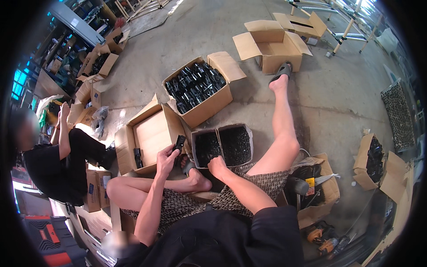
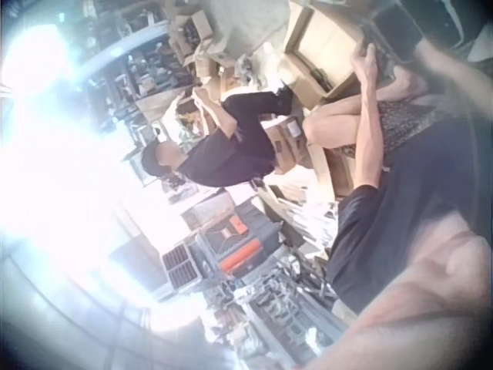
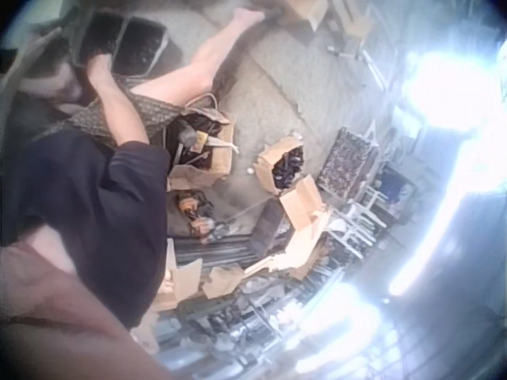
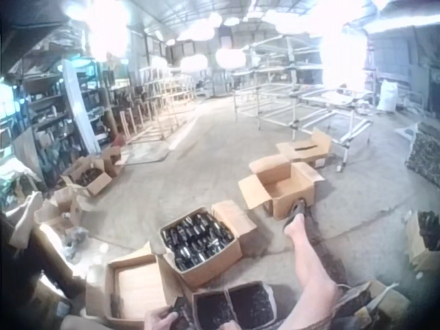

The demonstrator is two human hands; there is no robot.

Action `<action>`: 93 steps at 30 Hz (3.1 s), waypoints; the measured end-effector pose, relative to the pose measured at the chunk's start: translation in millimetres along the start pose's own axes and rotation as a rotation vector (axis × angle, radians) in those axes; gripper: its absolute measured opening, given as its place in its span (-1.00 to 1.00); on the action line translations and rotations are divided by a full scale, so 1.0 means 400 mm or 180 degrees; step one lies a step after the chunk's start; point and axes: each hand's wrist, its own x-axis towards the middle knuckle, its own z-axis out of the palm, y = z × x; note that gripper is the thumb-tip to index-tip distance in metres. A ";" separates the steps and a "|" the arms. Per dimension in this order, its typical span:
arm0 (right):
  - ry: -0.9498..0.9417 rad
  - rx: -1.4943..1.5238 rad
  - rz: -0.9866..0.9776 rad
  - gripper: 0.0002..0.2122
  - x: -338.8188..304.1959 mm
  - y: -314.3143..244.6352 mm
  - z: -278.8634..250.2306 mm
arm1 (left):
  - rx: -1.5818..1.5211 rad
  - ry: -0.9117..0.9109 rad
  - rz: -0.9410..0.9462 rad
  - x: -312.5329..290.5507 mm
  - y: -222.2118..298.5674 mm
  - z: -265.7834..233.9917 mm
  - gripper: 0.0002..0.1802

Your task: The person assembles small black plastic housings by manually inserting metal pins into them while sitting on the floor surrounded by boxes.

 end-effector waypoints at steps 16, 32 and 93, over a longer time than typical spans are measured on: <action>-0.0533 0.0263 -0.0041 -0.79 -0.006 0.059 -0.046 | 0.0064 -0.0031 0.0057 -0.020 0.078 0.047 -0.54; -0.1178 0.0174 0.0116 -0.74 0.037 0.061 0.020 | -0.0350 -0.0100 0.0065 -0.039 0.124 0.050 -0.56; 0.2265 0.3697 0.1332 -0.75 0.522 0.658 -0.409 | 0.1812 0.1868 -0.0536 0.217 -0.212 -0.428 -0.64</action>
